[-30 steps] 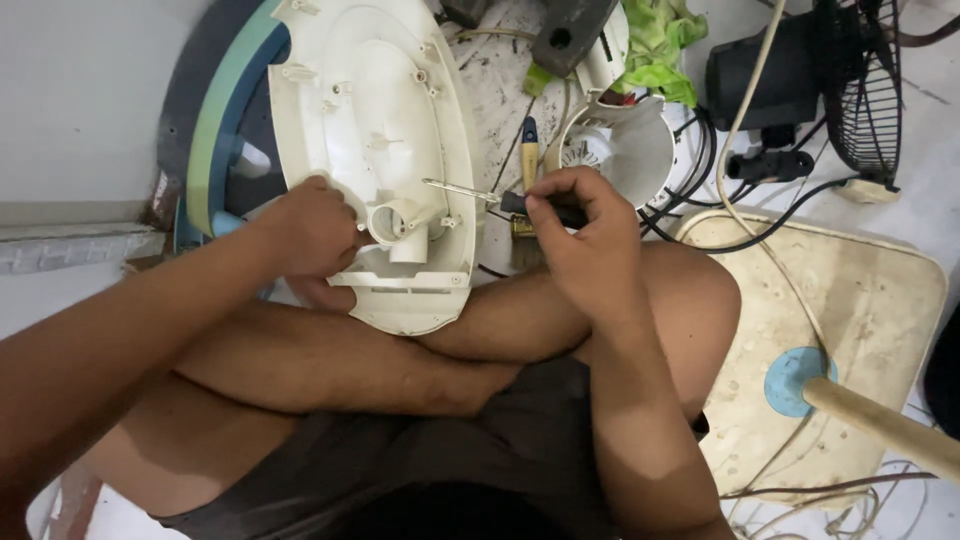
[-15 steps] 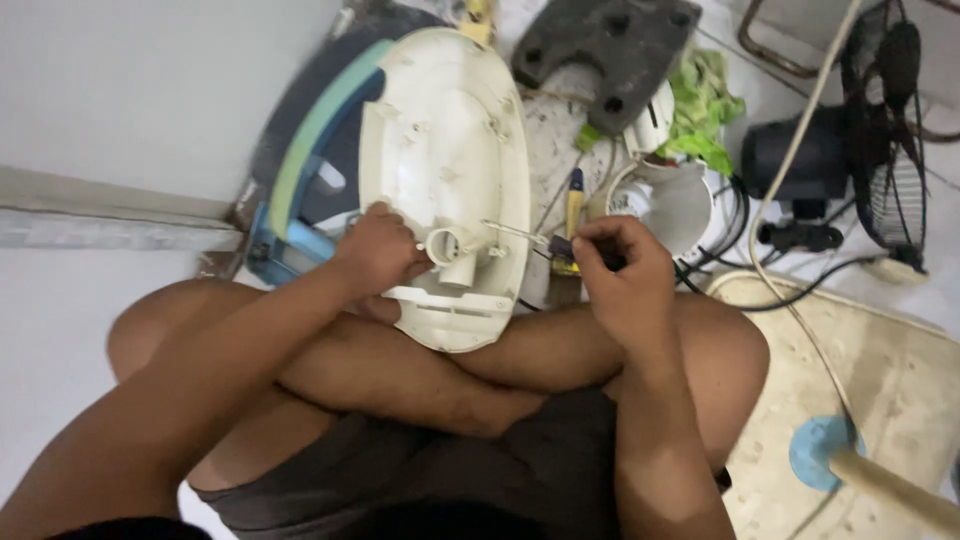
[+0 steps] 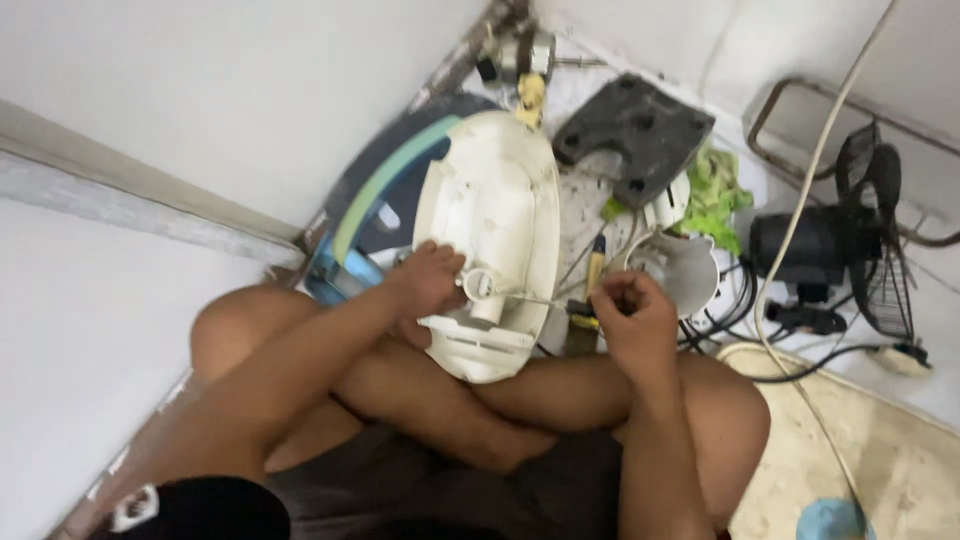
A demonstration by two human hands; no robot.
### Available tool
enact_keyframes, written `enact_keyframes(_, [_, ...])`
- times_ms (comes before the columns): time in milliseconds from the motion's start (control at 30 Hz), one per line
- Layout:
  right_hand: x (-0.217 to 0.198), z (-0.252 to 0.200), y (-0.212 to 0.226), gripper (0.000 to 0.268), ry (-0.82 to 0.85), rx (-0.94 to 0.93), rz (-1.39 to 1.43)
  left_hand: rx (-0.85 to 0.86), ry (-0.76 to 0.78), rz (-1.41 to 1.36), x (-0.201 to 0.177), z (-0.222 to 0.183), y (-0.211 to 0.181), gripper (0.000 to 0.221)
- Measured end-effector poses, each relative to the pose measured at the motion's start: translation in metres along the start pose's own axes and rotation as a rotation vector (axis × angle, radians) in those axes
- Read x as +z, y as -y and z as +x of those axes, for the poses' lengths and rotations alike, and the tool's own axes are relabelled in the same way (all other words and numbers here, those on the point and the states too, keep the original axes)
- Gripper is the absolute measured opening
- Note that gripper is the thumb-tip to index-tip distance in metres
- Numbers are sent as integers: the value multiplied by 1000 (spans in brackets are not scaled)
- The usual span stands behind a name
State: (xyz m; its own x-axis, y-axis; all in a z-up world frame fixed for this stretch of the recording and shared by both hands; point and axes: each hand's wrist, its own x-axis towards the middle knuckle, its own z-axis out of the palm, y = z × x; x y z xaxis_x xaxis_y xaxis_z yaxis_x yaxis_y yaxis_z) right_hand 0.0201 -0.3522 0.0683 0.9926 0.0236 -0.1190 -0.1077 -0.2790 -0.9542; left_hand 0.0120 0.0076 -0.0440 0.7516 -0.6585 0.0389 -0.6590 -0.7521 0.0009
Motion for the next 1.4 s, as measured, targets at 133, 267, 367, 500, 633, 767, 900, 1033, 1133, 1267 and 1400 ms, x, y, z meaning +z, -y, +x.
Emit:
enact_keyframes(133, [7, -9, 20, 16, 32, 20, 26, -32, 3, 6, -8, -2, -10, 29])
enact_keyframes(267, [15, 0, -6, 19, 22, 7, 11, -42, -76, -7, -13, 1, -9, 26])
enact_keyframes(367, [15, -3, -20, 18, 21, 31, -7, -28, -74, -2, -14, -3, -14, 23])
enact_keyframes(500, [17, 0, -27, 15, 7, 39, -8, -15, -45, -6, -32, 1, -16, 13])
enact_keyframes(633, [19, -12, -5, 17, -17, 56, 28, -34, -34, -33, -24, 0, -13, 15])
enact_keyframes(767, [27, -19, 3, 16, -16, 58, -8, 9, -17, 0, -39, -4, -21, 18])
enact_keyframes(900, [26, -20, -11, 16, -49, 33, -50, 20, -32, -9, -53, 1, -25, 18])
enact_keyframes(1033, [20, -20, -25, 19, -84, 27, -72, 43, -14, -14, -44, -2, -21, 19])
enact_keyframes(1133, [18, -19, -26, 20, -105, 41, -131, -19, -5, -2, -39, -5, -16, 20])
enact_keyframes(1267, [24, -6, -50, 20, -130, 34, -75, -108, 13, -43, -31, -5, -13, 26])
enact_keyframes(1400, [23, -9, -48, 23, -128, 51, -85, -132, 14, -61, -35, -3, -20, 23])
